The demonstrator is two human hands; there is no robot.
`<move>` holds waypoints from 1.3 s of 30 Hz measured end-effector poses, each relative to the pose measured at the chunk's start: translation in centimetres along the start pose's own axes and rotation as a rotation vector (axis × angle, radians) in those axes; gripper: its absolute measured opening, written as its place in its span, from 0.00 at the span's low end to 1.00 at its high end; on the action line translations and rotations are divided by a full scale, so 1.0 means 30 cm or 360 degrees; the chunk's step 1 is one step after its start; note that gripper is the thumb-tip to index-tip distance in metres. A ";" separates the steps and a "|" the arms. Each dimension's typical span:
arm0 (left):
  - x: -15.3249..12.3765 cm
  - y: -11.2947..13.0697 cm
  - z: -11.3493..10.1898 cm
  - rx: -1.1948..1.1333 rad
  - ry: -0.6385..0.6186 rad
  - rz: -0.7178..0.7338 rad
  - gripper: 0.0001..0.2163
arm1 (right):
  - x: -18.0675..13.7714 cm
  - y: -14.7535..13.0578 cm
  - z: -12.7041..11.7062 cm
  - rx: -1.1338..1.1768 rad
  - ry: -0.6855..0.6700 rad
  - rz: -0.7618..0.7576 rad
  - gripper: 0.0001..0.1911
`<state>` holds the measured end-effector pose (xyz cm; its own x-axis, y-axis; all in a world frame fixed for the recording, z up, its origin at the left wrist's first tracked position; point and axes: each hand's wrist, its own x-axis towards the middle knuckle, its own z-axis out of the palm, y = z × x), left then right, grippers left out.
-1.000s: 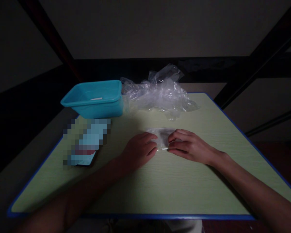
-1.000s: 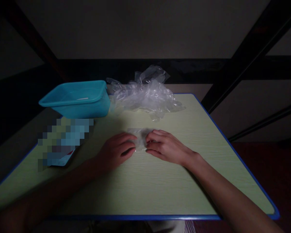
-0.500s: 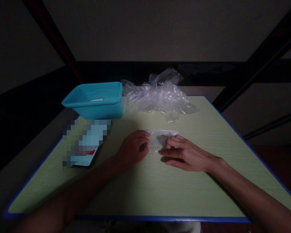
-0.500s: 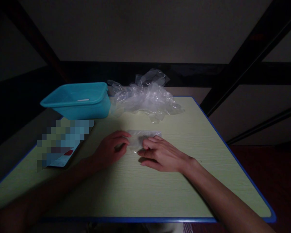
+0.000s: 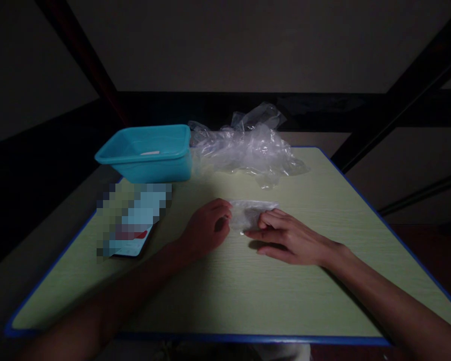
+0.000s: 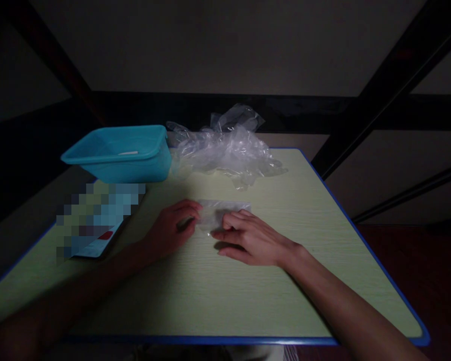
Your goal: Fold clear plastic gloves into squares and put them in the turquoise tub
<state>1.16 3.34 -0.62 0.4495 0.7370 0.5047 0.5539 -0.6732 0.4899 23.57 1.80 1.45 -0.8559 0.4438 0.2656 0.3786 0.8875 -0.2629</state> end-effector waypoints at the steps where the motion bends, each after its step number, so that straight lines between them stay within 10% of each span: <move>1: -0.001 -0.001 0.000 -0.0015 0.0007 0.0009 0.08 | -0.001 0.001 0.000 -0.0004 0.0008 0.0004 0.21; 39: -0.015 -0.003 0.008 -0.0052 -0.0043 0.0014 0.11 | 0.010 -0.009 0.003 -0.0200 -0.0194 0.0059 0.26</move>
<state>1.09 3.07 -1.07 0.4731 0.7320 0.4902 0.5269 -0.6811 0.5085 23.18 1.70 1.52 -0.8741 0.4648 0.1411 0.4452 0.8828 -0.1502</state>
